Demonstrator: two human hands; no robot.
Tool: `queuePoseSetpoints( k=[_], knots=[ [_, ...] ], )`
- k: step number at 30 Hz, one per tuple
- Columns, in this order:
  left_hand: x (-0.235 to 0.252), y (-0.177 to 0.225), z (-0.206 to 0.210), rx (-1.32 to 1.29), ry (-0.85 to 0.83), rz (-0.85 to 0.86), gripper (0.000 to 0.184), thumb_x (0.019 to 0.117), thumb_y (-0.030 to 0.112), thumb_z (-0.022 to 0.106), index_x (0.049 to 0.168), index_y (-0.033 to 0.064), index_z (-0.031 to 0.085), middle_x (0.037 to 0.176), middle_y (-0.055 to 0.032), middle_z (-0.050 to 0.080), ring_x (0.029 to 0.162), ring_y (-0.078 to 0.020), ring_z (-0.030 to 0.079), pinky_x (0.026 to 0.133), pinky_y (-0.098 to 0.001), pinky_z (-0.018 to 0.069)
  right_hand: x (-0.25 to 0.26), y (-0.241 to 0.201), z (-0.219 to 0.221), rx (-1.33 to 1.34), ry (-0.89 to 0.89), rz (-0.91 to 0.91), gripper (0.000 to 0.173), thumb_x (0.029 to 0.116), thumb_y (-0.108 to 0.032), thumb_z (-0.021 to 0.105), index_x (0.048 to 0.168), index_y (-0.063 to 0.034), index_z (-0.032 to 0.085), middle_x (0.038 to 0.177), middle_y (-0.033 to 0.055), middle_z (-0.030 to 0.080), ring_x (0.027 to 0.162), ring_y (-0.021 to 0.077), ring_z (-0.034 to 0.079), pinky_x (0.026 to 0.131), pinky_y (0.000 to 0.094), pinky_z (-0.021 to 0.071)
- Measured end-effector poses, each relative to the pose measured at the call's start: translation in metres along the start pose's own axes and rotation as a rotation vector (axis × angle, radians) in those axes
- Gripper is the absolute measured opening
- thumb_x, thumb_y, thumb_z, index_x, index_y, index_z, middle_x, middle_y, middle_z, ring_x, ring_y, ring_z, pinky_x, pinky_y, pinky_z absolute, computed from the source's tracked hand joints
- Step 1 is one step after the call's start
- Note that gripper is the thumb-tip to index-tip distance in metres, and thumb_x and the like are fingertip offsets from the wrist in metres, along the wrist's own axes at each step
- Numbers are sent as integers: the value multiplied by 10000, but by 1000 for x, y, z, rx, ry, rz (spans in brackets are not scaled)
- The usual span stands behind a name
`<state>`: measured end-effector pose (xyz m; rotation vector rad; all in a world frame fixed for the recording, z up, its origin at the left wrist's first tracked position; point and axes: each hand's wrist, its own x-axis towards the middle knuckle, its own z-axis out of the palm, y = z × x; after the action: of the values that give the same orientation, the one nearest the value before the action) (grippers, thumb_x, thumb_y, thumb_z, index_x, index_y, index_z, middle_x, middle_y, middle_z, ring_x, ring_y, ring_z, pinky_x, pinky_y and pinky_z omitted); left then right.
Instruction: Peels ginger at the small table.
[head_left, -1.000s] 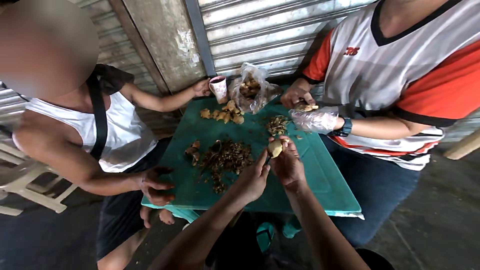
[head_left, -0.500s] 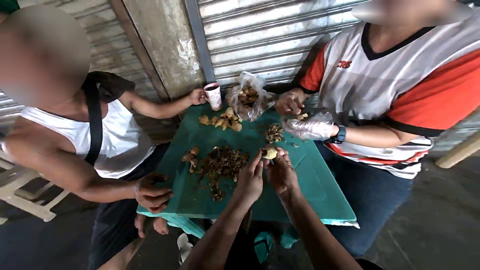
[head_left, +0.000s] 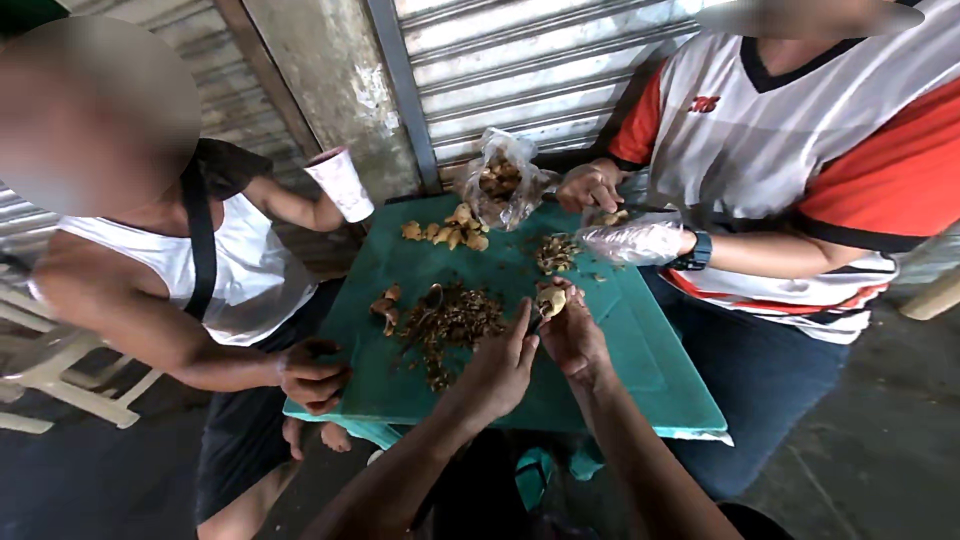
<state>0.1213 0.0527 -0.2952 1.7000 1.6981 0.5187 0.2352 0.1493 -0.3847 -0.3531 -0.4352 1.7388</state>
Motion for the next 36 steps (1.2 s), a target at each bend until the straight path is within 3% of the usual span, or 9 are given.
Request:
queuePoseSetpoints(
  k=[9,14,16,18,21,25,31,33,36],
  knots=[
    [9,-7,3,-52,-2,13,564,1132,284,349,1661,222,163,1586,-108,451,1262,-273,611,1067,-466,469,-1,-1,0,-96,-44,-28,269,1101,-219,344,1127,-167,607,1013,26,716,890,139,709,791,304,600],
    [13,-6,-2,-109,121,-52,487,1129,286,373,1598,156,376,1484,-161,553,1266,-330,602,1055,-524,466,-4,2,-1,-309,-61,-157,191,1044,-122,467,1088,-165,648,992,6,699,808,103,675,730,270,591],
    [13,-7,0,-140,151,-32,480,1126,280,381,1593,169,389,1534,-107,518,1310,-289,581,1090,-495,447,-4,3,-1,-302,-43,-180,187,1053,-112,467,1087,-157,646,984,5,705,793,99,680,717,263,595],
    [15,-10,10,-72,240,44,472,1124,253,397,1590,182,399,1481,-102,575,1241,-276,636,1053,-478,491,-5,2,0,-249,0,-159,197,1067,-106,429,1075,-156,620,987,0,682,781,98,675,702,258,597],
    [21,-17,26,70,435,151,466,1107,196,447,1572,178,436,1139,-192,717,955,-355,717,842,-541,579,-8,3,3,-172,61,-61,179,1097,-173,389,1032,-170,555,941,-5,680,732,82,667,639,231,580],
    [27,-21,24,63,489,137,473,1109,223,446,1581,197,421,1195,-179,713,964,-349,723,857,-540,577,-5,-2,-3,-79,9,64,310,1113,-290,332,1026,-166,602,863,-6,686,651,48,650,589,187,567],
    [21,-23,-6,-146,278,-121,516,1132,333,326,1622,173,316,1594,-110,441,1338,-317,549,1107,-521,415,1,-6,-1,59,25,195,374,1118,-307,251,1103,-180,603,880,-18,652,601,32,589,526,150,504],
    [20,-26,-7,-156,231,-180,525,1132,353,314,1597,113,357,1551,-161,479,1347,-335,541,1111,-532,420,1,-7,1,91,42,195,373,1116,-286,256,1126,-156,606,904,3,657,608,42,598,532,155,511],
    [18,-23,-1,-144,204,-213,502,1125,353,349,1529,59,394,1360,-244,588,1179,-375,623,984,-548,498,2,-6,-2,68,45,192,356,1114,-283,277,1133,-151,607,916,9,672,620,52,617,543,164,525]
  ],
)
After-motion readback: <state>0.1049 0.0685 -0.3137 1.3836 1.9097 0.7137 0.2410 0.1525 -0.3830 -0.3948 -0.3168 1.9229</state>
